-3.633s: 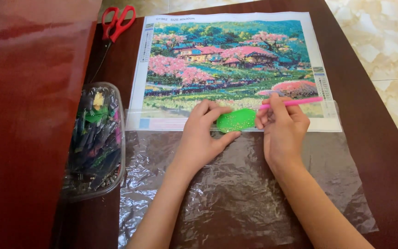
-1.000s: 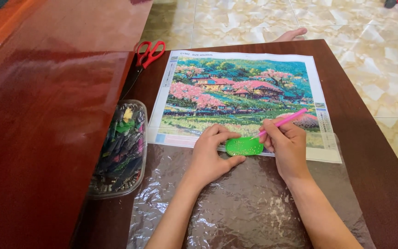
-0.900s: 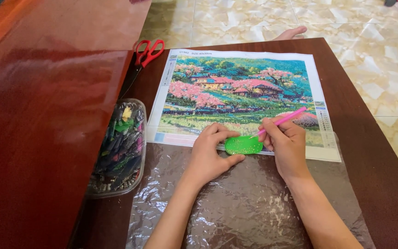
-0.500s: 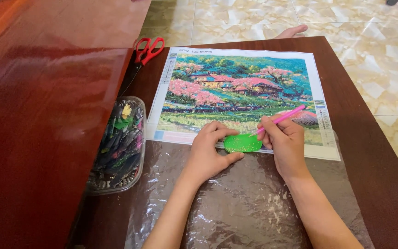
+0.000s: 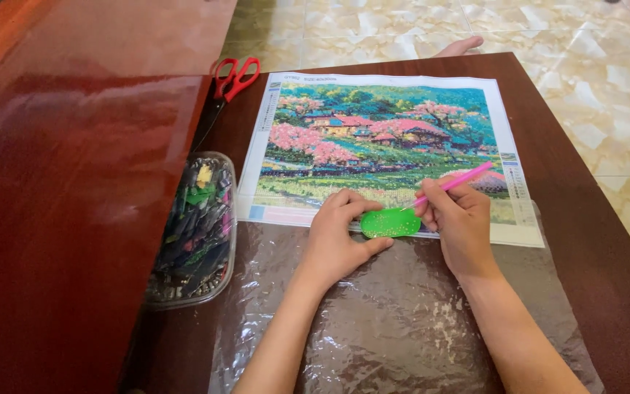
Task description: The person creates a mosaic image by picking up small resin diamonds from a container with a specialized dotting pen and placing them onto an adhesive canvas. The person holds the container with one hand while using the dotting pen with the other, occasionally shifting the canvas.
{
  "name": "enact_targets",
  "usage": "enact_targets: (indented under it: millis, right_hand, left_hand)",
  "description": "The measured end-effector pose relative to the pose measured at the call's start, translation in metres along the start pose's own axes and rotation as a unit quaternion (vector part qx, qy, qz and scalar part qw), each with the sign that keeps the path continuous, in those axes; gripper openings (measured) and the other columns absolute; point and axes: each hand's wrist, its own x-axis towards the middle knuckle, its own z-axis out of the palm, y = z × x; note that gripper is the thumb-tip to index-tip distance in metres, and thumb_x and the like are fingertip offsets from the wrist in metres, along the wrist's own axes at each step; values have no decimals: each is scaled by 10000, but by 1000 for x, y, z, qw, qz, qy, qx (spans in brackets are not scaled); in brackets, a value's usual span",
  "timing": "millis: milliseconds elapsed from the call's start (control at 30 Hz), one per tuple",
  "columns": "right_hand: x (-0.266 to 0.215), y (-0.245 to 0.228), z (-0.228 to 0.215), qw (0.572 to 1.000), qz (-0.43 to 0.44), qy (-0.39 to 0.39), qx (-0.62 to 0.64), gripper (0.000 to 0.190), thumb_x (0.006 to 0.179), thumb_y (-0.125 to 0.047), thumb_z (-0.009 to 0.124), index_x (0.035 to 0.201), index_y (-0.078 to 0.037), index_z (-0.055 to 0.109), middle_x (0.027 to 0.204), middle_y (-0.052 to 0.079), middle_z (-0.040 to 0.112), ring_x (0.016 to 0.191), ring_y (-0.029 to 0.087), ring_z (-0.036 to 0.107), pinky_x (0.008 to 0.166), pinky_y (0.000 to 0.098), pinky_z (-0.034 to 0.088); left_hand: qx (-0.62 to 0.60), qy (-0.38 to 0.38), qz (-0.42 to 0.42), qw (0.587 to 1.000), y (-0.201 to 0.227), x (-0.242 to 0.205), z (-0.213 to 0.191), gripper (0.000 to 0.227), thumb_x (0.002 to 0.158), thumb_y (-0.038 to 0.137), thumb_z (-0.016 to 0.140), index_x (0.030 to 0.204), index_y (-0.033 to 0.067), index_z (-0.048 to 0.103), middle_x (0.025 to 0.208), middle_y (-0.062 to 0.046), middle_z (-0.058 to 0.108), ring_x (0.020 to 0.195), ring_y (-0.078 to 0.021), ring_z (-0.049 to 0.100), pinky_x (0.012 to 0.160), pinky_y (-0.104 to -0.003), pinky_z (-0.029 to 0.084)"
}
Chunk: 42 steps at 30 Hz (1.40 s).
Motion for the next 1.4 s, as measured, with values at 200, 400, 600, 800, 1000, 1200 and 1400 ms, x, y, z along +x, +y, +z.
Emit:
enact_targets:
  millis: [200, 400, 600, 800, 1000, 1200, 1400]
  right_hand:
    - [1, 0, 0, 1000, 1, -1, -5, 213, 997, -73, 612, 814, 30, 646, 573, 156, 557, 471, 111, 434, 418, 207, 362]
    - [0, -2, 2, 1000, 3, -1, -5, 212, 998, -74, 609, 813, 23, 644, 572, 154, 554, 465, 112, 436, 413, 209, 361]
    - [2, -1, 1, 1000, -6, 11, 3, 209, 1004, -68, 602, 820, 24, 643, 580, 159, 559, 467, 123, 449, 413, 215, 365]
    - [0, -5, 1, 997, -7, 58, 45, 202, 1002, -74, 601, 822, 9, 640, 587, 143, 569, 477, 106, 454, 429, 200, 362]
    - [3, 4, -2, 995, -26, 92, 20, 201, 1003, -67, 618, 820, 10, 643, 590, 157, 569, 462, 117, 450, 421, 207, 368]
    - [3, -1, 0, 991, -41, 98, -79, 180, 1014, -67, 612, 848, -9, 652, 608, 140, 589, 448, 109, 463, 410, 205, 384]
    - [16, -7, -5, 984, -62, 73, -148, 194, 1039, -78, 621, 856, -32, 665, 624, 140, 607, 424, 133, 493, 408, 228, 419]
  left_hand:
    - [9, 4, 5, 1000, -1, 0, 0, 494, 582, 221, 891, 1035, 98, 737, 940, -44, 626, 984, -260, 635, 926, -399, 519]
    - [7, -2, -1, 1000, -1, 1, 0, 487, 597, 226, 890, 1043, 104, 736, 932, -28, 620, 981, -245, 635, 935, -387, 513]
    - [14, 4, 4, 1000, -2, 1, 2, 499, 585, 238, 894, 1041, 109, 737, 939, -27, 623, 993, -247, 639, 946, -393, 516]
    - [20, -1, 0, 1000, -4, 3, 3, 497, 580, 236, 901, 1036, 123, 741, 928, -17, 624, 988, -245, 645, 960, -395, 514]
    - [19, -8, 4, 1000, -4, 3, 2, 498, 588, 217, 898, 1052, 131, 739, 929, -9, 621, 982, -244, 642, 956, -404, 511]
    - [4, -6, 13, 1000, -3, 4, 0, 486, 594, 183, 899, 1045, 108, 734, 923, -23, 611, 960, -259, 635, 926, -413, 519]
    - [1, -12, 15, 1000, 3, 4, -4, 482, 603, 157, 897, 1048, 84, 727, 925, -36, 606, 971, -274, 628, 919, -422, 518]
